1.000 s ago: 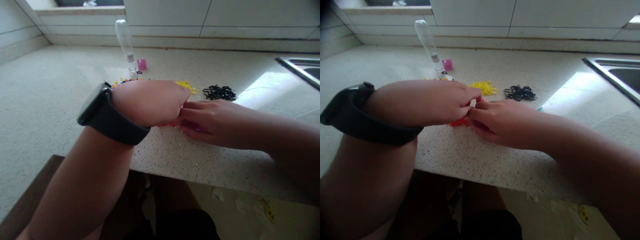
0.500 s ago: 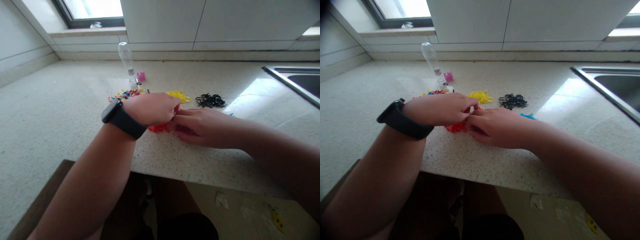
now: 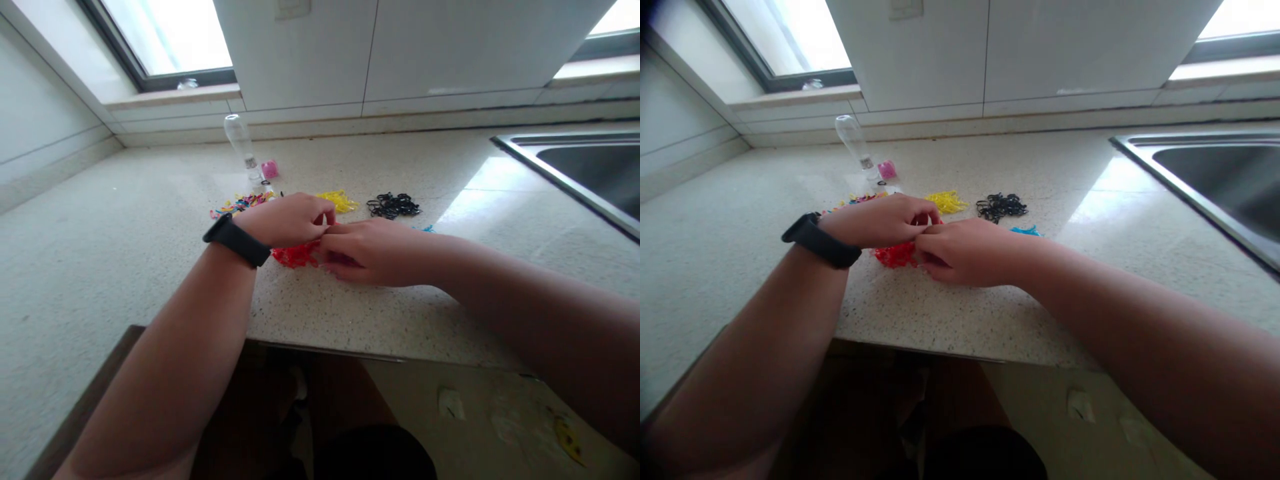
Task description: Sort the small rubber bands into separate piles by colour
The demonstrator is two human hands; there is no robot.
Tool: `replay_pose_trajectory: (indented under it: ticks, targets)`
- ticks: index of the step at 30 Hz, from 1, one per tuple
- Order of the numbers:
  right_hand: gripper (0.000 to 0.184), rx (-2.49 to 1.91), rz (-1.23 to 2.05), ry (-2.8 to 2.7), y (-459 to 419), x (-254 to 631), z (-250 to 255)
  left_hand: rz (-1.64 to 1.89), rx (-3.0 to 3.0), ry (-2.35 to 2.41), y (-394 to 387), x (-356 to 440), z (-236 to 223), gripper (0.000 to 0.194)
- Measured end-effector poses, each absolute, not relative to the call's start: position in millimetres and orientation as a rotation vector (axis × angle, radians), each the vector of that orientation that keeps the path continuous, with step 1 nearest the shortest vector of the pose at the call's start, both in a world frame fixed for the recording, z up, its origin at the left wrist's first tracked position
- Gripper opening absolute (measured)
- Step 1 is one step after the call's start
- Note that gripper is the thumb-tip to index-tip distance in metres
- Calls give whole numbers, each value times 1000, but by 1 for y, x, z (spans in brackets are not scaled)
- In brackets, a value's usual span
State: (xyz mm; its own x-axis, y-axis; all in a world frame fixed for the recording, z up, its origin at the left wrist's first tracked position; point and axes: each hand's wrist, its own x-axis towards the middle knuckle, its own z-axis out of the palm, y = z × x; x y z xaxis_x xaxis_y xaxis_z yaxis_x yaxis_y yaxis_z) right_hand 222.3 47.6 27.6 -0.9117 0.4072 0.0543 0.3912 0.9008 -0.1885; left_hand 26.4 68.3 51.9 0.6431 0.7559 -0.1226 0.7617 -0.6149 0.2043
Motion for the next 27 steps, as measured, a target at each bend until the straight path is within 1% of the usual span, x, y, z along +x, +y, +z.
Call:
replay_pose_trajectory:
  ticks: [10, 27]
  targets:
    - [17, -629, 260, -2979, 47, 222, 28, 37, 2613, 1209, 73, 23, 46, 31]
    - [16, -655, 274, -2982, 46, 221, 31, 5, 2636, 1229, 71, 24, 49, 33]
